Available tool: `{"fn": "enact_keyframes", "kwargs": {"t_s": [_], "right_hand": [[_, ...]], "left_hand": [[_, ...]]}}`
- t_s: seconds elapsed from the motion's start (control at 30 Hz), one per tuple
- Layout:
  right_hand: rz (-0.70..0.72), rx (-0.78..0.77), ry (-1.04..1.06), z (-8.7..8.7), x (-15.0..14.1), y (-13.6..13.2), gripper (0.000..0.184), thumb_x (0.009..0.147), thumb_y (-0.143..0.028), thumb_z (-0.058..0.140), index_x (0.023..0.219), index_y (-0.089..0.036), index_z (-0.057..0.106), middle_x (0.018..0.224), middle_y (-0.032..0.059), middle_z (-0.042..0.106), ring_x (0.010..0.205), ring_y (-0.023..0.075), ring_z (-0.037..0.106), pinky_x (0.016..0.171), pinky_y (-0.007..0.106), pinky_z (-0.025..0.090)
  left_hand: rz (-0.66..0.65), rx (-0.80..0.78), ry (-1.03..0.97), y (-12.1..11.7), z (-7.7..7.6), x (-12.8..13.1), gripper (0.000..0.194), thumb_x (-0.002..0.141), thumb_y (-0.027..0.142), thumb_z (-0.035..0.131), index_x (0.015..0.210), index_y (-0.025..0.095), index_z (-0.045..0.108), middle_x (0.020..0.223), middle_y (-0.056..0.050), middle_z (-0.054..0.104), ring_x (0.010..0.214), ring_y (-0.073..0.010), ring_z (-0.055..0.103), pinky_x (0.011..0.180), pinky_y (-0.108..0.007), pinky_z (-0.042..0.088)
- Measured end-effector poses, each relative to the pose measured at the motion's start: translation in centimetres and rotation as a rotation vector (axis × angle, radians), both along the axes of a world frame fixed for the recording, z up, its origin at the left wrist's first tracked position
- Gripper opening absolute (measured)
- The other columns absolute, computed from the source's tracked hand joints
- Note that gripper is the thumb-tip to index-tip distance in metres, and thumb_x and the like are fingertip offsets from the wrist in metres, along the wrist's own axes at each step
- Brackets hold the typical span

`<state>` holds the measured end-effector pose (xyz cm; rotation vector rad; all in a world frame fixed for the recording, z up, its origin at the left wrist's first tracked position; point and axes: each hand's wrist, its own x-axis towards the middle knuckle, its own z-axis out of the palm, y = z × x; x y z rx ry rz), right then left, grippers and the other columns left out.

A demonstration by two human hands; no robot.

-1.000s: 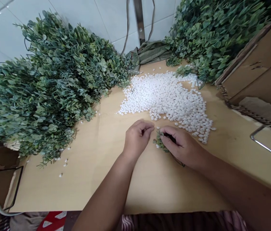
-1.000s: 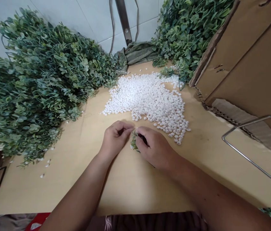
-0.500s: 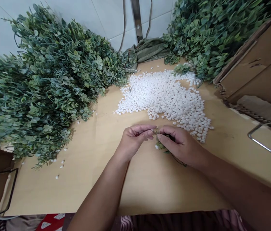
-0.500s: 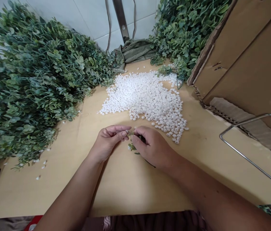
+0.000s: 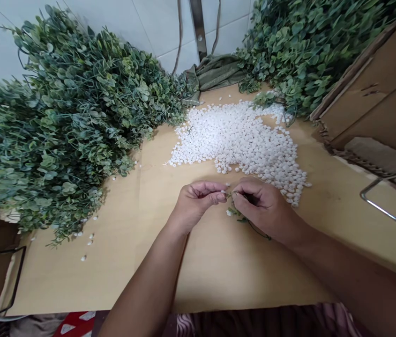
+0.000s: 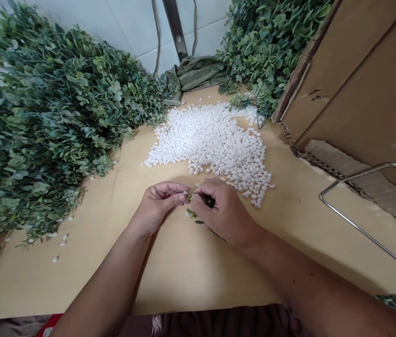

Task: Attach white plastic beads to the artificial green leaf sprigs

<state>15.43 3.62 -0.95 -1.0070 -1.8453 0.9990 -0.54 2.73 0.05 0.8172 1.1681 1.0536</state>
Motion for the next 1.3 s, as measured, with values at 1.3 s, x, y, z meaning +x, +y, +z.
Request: {"fn": "enact_keyframes", "kwargs": {"t_s": [1.3], "right_hand": [[-0.029, 0.104, -0.041, -0.19, -0.16, -0.08, 0.022, 0.075, -0.013, 0.047, 0.055, -0.020, 0.045, 0.057, 0.0005, 0.047, 0.062, 0.0153, 0.045, 0.060, 0.029, 0.037]], "left_hand": [[-0.002, -0.028, 0.013, -0.12, 0.22, 0.24, 0.023, 0.046, 0.027, 0.086, 0.061, 0.017, 0.073, 0.057, 0.000, 0.070, 0.055, -0.0105, 0.061, 0.065, -0.026, 0.051]]}}
